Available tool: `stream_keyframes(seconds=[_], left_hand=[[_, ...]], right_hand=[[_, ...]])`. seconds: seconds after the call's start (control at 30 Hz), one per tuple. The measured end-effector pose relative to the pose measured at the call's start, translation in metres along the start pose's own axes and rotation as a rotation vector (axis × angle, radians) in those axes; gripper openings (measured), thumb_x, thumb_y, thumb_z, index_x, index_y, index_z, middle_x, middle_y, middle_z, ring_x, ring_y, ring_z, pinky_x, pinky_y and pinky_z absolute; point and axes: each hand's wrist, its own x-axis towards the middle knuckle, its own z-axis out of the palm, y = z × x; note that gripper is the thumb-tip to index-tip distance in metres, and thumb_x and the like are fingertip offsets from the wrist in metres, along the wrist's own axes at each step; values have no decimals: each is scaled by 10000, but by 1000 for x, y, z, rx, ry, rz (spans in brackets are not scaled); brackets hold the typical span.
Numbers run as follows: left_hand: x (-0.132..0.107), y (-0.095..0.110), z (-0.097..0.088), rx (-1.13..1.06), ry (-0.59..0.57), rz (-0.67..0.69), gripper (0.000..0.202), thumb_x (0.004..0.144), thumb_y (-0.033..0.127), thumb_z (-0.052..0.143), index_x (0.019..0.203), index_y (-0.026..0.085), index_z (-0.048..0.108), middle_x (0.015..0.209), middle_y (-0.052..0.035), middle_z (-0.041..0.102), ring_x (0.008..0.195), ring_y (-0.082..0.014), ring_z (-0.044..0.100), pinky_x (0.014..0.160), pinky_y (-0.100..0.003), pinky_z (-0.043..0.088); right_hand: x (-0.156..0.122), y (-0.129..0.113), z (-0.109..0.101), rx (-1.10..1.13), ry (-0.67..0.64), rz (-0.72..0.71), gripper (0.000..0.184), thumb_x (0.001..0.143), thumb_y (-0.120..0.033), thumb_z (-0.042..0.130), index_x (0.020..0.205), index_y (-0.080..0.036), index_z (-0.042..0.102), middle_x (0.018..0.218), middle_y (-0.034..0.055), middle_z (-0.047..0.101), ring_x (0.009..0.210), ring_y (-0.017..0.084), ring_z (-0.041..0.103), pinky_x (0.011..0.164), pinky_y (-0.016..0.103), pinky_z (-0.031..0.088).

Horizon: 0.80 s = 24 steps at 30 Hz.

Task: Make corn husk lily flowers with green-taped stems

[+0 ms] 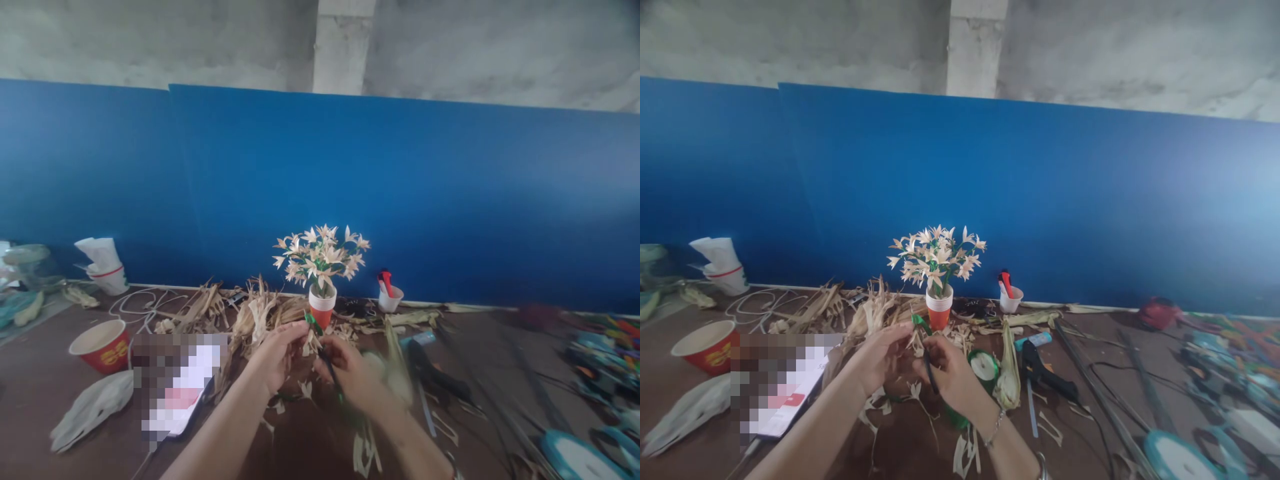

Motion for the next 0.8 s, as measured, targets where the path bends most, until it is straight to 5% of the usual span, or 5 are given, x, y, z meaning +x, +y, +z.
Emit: stream_keyframes(seconds=[0.53,0.8], left_hand=[[-4,-2,4,-32,25,80,185,578,220,755,680,157,614,528,49,575,441,-66,520,430,-170,395],[-4,-1,2,-80,-68,81,182,597,207,752,624,150,581,490,57,525,421,-55,490,414,-161,369]], right_hand=[[2,12,8,3,79,-126,276,695,-344,690,867,-181,549,730,-23,526,658,116,475,602,226,388],[0,7,8,14,99,-117,282,689,-349,699,869,-180,564,740,-11,567,673,124,509,629,239,413]])
